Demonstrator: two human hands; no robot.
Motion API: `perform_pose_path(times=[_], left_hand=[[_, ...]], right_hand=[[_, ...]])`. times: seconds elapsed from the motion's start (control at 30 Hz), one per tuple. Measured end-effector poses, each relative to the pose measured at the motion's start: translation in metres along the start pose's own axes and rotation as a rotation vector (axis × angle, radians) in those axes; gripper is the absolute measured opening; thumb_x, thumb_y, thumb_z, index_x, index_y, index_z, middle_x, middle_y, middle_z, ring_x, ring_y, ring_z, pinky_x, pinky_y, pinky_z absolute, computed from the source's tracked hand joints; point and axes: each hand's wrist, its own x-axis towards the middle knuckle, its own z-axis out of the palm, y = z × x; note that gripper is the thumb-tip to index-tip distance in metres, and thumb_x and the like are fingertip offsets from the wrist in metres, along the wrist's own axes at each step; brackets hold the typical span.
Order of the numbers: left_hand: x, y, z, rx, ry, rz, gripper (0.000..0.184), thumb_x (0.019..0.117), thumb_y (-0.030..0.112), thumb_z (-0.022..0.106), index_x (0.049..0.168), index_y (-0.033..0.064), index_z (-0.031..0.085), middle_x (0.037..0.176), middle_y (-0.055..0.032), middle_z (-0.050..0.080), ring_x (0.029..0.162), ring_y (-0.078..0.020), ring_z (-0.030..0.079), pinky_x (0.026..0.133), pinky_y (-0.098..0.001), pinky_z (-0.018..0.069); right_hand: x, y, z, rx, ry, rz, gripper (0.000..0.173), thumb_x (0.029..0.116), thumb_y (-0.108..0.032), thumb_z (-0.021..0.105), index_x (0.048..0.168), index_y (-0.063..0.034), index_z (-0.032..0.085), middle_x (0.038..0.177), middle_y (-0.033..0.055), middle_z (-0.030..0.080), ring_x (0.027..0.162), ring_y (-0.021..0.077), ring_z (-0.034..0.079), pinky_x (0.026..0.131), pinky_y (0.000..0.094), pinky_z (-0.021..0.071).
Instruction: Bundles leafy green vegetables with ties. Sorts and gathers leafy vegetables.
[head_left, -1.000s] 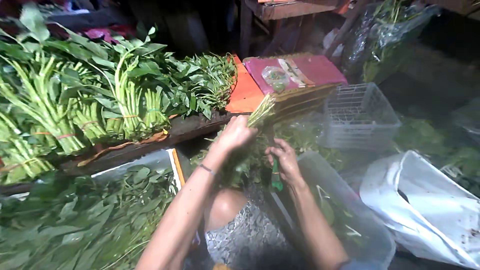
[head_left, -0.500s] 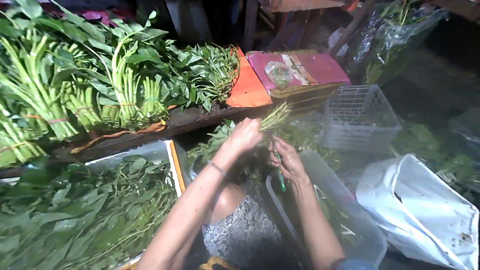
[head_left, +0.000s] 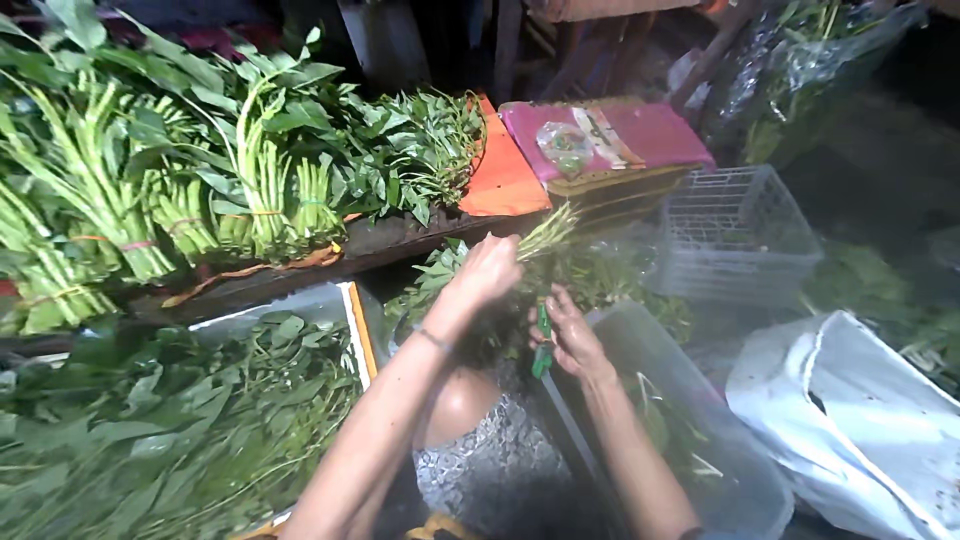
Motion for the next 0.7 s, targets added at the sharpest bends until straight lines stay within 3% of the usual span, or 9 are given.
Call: perform_pose_path(times=[0.07,0.17,0.27,0.33,0.4,0.47,0.53,0.7], left_hand=[[0.002,-0.001,0.000,0.000,-0.010,0.002,0.021,0.0967,0.014,0.064,0.112,-0.0011,0.066,0.094,-0.0230,0.069,0.092,-0.0412,0.069,0.080,-0.0607,0.0530],[0.003,-0.004,0.001,-0.030,-0.009,0.019,0.019,0.0957,0.013,0.064,0.106,-0.0024,0.066,0.090,-0.0224,0.067,0.089,-0.0401,0.068,0.079,-0.0596,0.0527],[-0.001,-0.004,0.006,-0.012,-0.009,0.012,0.018,0.0965,0.015,0.065,0.107,-0.0003,0.067,0.089,-0.0202,0.068,0.086,-0.0374,0.069,0.076,-0.0571,0.0538],[-0.002,-0.005,0.013,0.002,-0.008,0.017,0.018,0.0964,0.015,0.066,0.107,0.0005,0.068,0.088,-0.0200,0.069,0.085,-0.0374,0.069,0.076,-0.0572,0.0542],[-0.003,-0.001,0.018,0.000,-0.045,-0.002,0.020,0.0974,0.015,0.064,0.110,0.0006,0.067,0.091,-0.0208,0.069,0.089,-0.0382,0.069,0.079,-0.0578,0.0538],[-0.004,0.002,0.021,-0.009,-0.082,-0.021,0.021,0.0985,0.017,0.063,0.111,0.0004,0.067,0.093,-0.0212,0.069,0.091,-0.0385,0.069,0.080,-0.0578,0.0536],[-0.005,0.009,0.024,0.001,-0.116,-0.029,0.024,0.0995,0.016,0.062,0.115,-0.0012,0.065,0.098,-0.0233,0.069,0.097,-0.0408,0.068,0.084,-0.0590,0.0530],[-0.015,0.026,0.035,0.094,-0.110,0.057,0.028,0.1012,0.014,0.056,0.121,-0.0054,0.062,0.107,-0.0265,0.068,0.103,-0.0434,0.068,0.087,-0.0592,0.0526]], right_hand=[[-0.003,0.007,0.000,-0.010,-0.069,-0.032,0.041,0.1090,-0.008,0.034,0.150,-0.0072,0.033,0.083,0.0032,0.062,0.054,0.0092,0.056,0.048,0.0239,0.0516],[-0.003,0.009,-0.004,-0.017,-0.173,-0.098,0.053,0.0996,0.002,0.040,0.151,-0.0022,0.029,0.098,0.0062,0.068,0.061,0.0090,0.060,0.057,0.0247,0.0536],[-0.001,0.002,-0.004,-0.090,-0.155,-0.071,0.041,0.1024,0.000,0.034,0.144,-0.0002,0.036,0.089,0.0052,0.066,0.068,0.0133,0.066,0.066,0.0290,0.0591],[0.001,-0.001,-0.001,-0.150,-0.069,-0.032,0.033,0.1110,-0.013,0.027,0.139,-0.0026,0.042,0.077,0.0015,0.059,0.057,0.0105,0.059,0.056,0.0259,0.0549],[0.004,-0.005,0.001,-0.174,0.009,0.002,0.033,0.1136,-0.020,0.024,0.136,-0.0068,0.043,0.068,-0.0010,0.051,0.049,0.0091,0.052,0.047,0.0247,0.0497],[0.005,-0.008,0.002,-0.168,0.057,0.015,0.027,0.1132,-0.016,0.027,0.128,-0.0056,0.047,0.071,0.0005,0.055,0.056,0.0109,0.058,0.055,0.0272,0.0551],[0.009,-0.009,-0.001,-0.170,0.083,-0.016,0.021,0.1103,-0.006,0.033,0.118,-0.0001,0.052,0.088,0.0049,0.063,0.071,0.0126,0.065,0.068,0.0282,0.0590],[0.010,-0.007,-0.005,-0.180,0.147,-0.208,0.021,0.1032,0.004,0.036,0.108,0.0022,0.057,0.081,0.0007,0.063,0.064,0.0044,0.059,0.061,0.0197,0.0533]])
